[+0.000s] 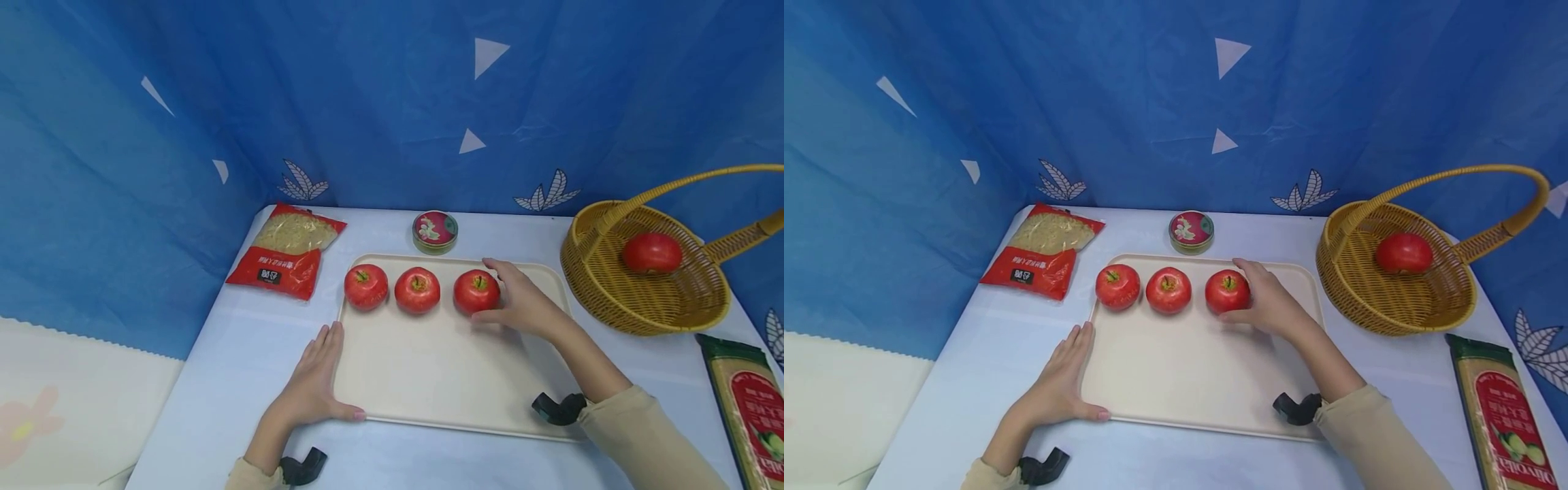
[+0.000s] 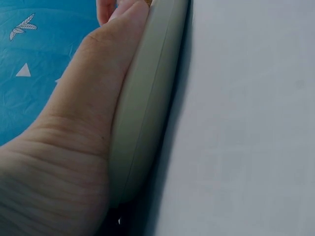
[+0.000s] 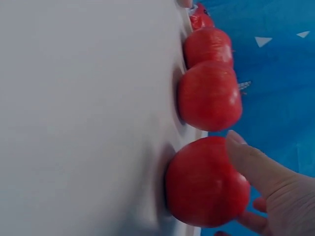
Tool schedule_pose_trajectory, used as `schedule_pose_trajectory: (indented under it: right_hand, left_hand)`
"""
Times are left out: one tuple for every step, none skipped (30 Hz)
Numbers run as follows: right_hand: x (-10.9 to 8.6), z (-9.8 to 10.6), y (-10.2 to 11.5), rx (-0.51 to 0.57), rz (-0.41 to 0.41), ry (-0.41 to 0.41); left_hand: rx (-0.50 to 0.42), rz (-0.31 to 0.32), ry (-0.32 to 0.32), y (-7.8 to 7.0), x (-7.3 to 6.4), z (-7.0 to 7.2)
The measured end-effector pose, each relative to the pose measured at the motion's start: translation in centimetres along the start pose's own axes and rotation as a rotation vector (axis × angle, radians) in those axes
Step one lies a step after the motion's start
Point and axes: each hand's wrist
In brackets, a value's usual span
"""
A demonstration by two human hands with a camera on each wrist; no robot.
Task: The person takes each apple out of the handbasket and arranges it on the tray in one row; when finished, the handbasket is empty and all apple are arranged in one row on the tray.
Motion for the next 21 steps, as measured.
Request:
schedule_pose_trajectory:
  right_hand:
    - [-0.5, 0.2, 0.0, -0.003, 0.012, -0.021]
    - [-1.0, 0.4, 0.0, -0.007, 0.029, -0.050]
    - [-1.6, 0.6, -0.1, -0.007, 0.052, -0.083]
    - [-2.1, 0.8, -0.2, -0.008, 0.075, -0.123]
    - [-2.8, 0.9, -0.3, -0.014, 0.100, -0.169]
    - [-3.4, 1.0, -0.5, -0.020, 0.121, -0.223]
    - [-4.0, 1.1, -0.7, -0.029, 0.141, -0.283]
    - [-4.6, 1.3, -1.0, -0.036, 0.157, -0.344]
    - [-5.2, 1.5, -1.3, -0.038, 0.171, -0.402]
    - [-5.8, 1.7, -1.6, -0.038, 0.180, -0.461]
    - [-6.4, 2.0, -2.0, -0.043, 0.186, -0.518]
    - [-6.9, 2.3, -2.5, -0.038, 0.186, -0.570]
    - [-7.3, 2.7, -3.0, -0.036, 0.179, -0.615]
    - [-7.7, 3.1, -3.6, -0.033, 0.163, -0.651]
    - [-8.1, 3.6, -4.3, -0.030, 0.139, -0.681]
    - [-8.4, 4.1, -5.0, -0.028, 0.105, -0.707]
    - [-8.6, 4.6, -5.8, -0.031, 0.064, -0.725]
    - [-8.9, 5.1, -6.6, -0.020, 0.014, -0.728]
    - [-9.1, 5.7, -7.5, -0.020, -0.037, -0.733]
    - [-9.3, 6.2, -8.3, -0.017, -0.086, -0.731]
    - [-9.4, 6.8, -9.2, -0.014, -0.124, -0.735]
  left_hand:
    - [-0.002, 0.002, 0.002, 0.0, 0.0, 0.0]
    - [-0.003, 0.004, 0.001, 0.0, 0.0, 0.0]
    - [-0.002, 0.005, 0.001, 0.0, 0.0, 0.0]
    - [0.001, 0.005, 0.000, 0.0, 0.0, 0.0]
    - [0.001, 0.005, -0.001, 0.0, 0.0, 0.0]
    - [0.003, 0.006, 0.000, 0.0, 0.0, 0.0]
    - [0.007, 0.007, -0.001, 0.0, 0.0, 0.0]
    - [0.010, 0.008, -0.002, 0.0, 0.0, 0.0]
    - [0.011, 0.008, -0.001, 0.0, 0.0, 0.0]
    - [0.012, 0.009, -0.001, 0.0, 0.0, -0.1]
    - [0.013, 0.009, -0.002, 0.0, 0.1, -0.1]
    - [0.014, 0.009, -0.003, 0.0, 0.1, -0.1]
    - [0.014, 0.009, -0.002, 0.1, 0.1, -0.1]
    - [0.013, 0.007, -0.002, 0.1, 0.1, -0.1]
    - [0.012, 0.006, -0.002, 0.1, 0.1, -0.1]
    - [0.012, 0.006, -0.002, 0.1, 0.1, -0.2]
    - [0.013, 0.006, -0.002, 0.1, 0.1, -0.1]
    - [0.013, 0.006, -0.001, 0.1, 0.1, -0.1]
    - [0.013, 0.008, 0.001, 0.2, 0.1, -0.1]
    - [0.014, 0.009, 0.001, 0.2, 0.1, -0.1]
    - [0.013, 0.009, 0.001, 0.2, 0.1, -0.2]
Point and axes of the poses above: each hand's wrist, its own x-axis towards the middle knuckle, its own z-axis out of the back of the hand, y = z × x, and after that the axes turned 10 degrees about y, right-handed
